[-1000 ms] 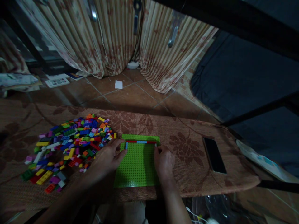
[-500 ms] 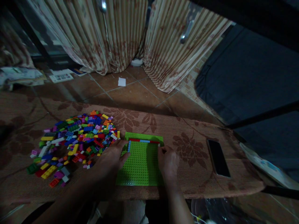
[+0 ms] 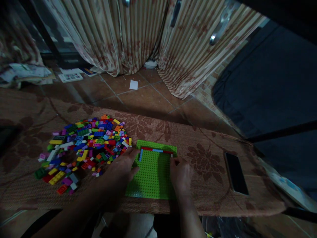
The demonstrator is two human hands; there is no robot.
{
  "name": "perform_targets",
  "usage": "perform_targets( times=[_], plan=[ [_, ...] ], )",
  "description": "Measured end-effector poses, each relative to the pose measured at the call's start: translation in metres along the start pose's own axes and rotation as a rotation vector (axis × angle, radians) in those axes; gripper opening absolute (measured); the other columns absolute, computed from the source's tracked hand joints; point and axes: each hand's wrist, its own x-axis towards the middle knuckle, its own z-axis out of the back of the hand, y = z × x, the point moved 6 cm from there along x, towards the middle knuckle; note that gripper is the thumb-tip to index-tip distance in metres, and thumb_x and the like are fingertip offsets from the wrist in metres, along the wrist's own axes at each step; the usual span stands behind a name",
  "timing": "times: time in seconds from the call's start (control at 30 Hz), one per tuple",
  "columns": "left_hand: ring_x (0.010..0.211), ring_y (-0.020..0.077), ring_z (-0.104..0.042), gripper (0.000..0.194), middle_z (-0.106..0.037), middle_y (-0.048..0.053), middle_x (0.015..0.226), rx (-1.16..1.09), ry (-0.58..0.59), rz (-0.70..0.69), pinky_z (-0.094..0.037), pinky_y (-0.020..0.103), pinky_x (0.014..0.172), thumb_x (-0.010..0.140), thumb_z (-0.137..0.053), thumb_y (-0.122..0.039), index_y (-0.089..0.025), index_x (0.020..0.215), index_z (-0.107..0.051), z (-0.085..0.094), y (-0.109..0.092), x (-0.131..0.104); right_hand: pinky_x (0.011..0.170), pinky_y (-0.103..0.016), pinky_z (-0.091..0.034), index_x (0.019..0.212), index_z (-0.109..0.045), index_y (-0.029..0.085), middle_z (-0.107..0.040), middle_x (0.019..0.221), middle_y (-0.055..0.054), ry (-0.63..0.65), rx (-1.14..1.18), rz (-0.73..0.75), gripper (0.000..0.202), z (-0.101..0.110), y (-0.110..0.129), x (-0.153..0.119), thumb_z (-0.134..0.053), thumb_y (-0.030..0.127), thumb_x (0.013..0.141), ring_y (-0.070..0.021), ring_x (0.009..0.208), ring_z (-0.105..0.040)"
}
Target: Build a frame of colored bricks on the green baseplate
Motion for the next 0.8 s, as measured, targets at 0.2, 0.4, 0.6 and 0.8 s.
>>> perform_targets(
  times=[0.2,0.4,0.6,0.8],
  plan=[
    [0.117,0.0267,-0.053,0.049,-0.05,0.015,0.131,-0.007,-0.001,-0.017,-0.043,0.038,0.1,0.076,-0.057,-0.011,-0.014,0.125,-0.048,-0.0016,0.0016,-0.0008,0.057,-0.028,-0.032,0.077,-0.074,0.017,-0.072,0.071,-0.01,-0.021,-0.067,0.01,0.033,0.0032,0.0004,-0.0016,-0.05,0.036,0.087,-0.0186,0.061,-0.06],
    [0.117,0.027,-0.052,0.046,-0.051,0.014,0.128,-0.011,-0.009,-0.031,-0.043,0.037,0.101,0.076,-0.051,-0.007,-0.012,0.122,-0.05,-0.0007,-0.0011,-0.0016,0.058,-0.028,-0.031,0.077,-0.074,0.016,-0.071,0.07,-0.011,-0.013,-0.115,0.018,0.031,0.0028,0.0043,-0.0014,-0.051,0.034,0.088,-0.0191,0.061,-0.06],
    [0.118,0.026,-0.052,0.05,-0.051,0.014,0.131,0.005,0.006,-0.014,-0.044,0.036,0.1,0.076,-0.052,-0.006,-0.014,0.125,-0.049,-0.0042,0.0008,0.0005,0.058,-0.028,-0.031,0.074,-0.072,0.016,-0.072,0.073,-0.011,-0.029,-0.129,0.045,0.028,0.0012,0.0079,-0.0027,-0.051,0.029,0.087,-0.0177,0.06,-0.06],
    [0.114,0.0273,-0.054,0.049,-0.051,0.017,0.13,0.014,-0.011,-0.043,-0.046,0.036,0.096,0.074,-0.054,-0.006,-0.011,0.122,-0.051,-0.004,0.0011,0.0022,0.059,-0.028,-0.031,0.075,-0.072,0.016,-0.073,0.075,-0.011,-0.01,-0.1,0.052,0.026,-0.0024,0.0071,-0.0011,-0.051,0.026,0.087,-0.0173,0.062,-0.061]
  ],
)
